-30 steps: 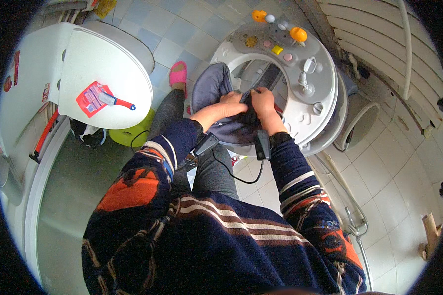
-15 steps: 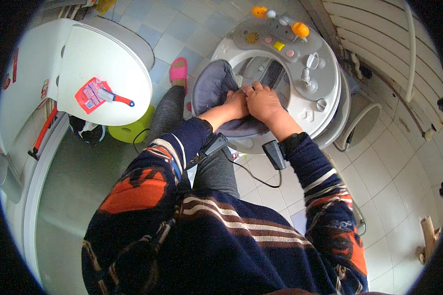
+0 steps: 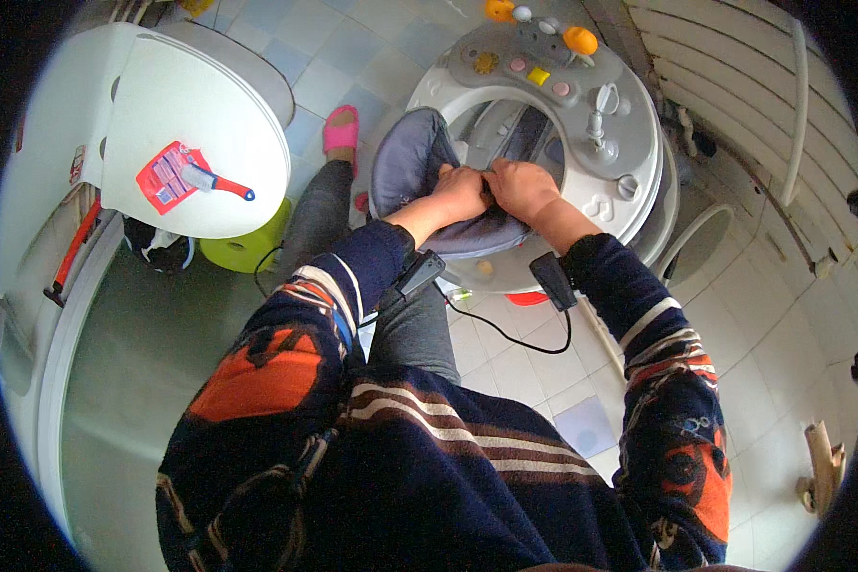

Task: The person assembles a baby walker by attaching the seat cushion to the frame and then moves the walker to a balcony area. They then wipe surfaces in the living room with a cloth.

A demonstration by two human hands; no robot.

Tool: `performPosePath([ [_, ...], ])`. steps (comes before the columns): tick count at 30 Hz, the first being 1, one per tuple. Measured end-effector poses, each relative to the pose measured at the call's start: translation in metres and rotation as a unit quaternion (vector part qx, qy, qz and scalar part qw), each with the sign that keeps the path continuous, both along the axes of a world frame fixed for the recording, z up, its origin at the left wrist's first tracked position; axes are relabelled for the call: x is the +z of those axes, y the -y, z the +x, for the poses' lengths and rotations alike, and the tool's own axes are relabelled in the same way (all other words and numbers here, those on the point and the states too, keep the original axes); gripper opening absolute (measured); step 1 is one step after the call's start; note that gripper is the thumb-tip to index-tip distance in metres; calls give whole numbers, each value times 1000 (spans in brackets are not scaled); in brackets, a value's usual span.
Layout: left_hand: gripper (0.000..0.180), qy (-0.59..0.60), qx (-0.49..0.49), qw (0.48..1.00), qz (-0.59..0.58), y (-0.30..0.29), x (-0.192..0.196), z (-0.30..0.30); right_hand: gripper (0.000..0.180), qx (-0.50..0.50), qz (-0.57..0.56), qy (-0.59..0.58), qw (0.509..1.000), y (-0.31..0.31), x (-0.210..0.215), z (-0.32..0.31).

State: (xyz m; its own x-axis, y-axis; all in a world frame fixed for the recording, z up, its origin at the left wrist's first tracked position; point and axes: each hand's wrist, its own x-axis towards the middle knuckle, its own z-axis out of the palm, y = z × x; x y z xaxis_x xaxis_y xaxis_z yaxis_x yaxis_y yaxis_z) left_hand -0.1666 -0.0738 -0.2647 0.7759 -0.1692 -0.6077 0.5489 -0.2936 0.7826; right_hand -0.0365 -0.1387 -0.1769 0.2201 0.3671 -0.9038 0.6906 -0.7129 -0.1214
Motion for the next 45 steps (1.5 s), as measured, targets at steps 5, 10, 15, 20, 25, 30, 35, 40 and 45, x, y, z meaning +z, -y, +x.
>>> performPosePath([
  [5,31,-23,-4,1000,4,2,-1,0,41,-44,-3,10,999,2,-11,-4],
  [10,35,-38,-10,999,13,2,3,4,45,-30,-17,17,999,4,-22,-6],
  [15,37,-43,-40,998,21,-1,9,8,48,-66,-67,47,994,4,-29,-9],
  [20,37,-25,-12,999,42,1,13,7,49,-119,-60,76,988,4,-30,-10],
  [25,33,-17,-21,998,48,1,10,6,49,-121,-66,77,987,-1,-30,-9],
  [30,30,-11,-30,998,53,0,5,5,48,-110,-42,89,989,2,-21,-16],
  [35,31,-38,-47,997,40,2,-1,4,46,-98,51,96,989,15,-22,-23],
  [40,36,-50,-17,998,34,7,-9,3,42,-89,-15,33,995,15,-36,-19],
  [45,39,-18,-67,997,44,7,-16,4,44,-112,-83,50,989,5,-36,-13],
])
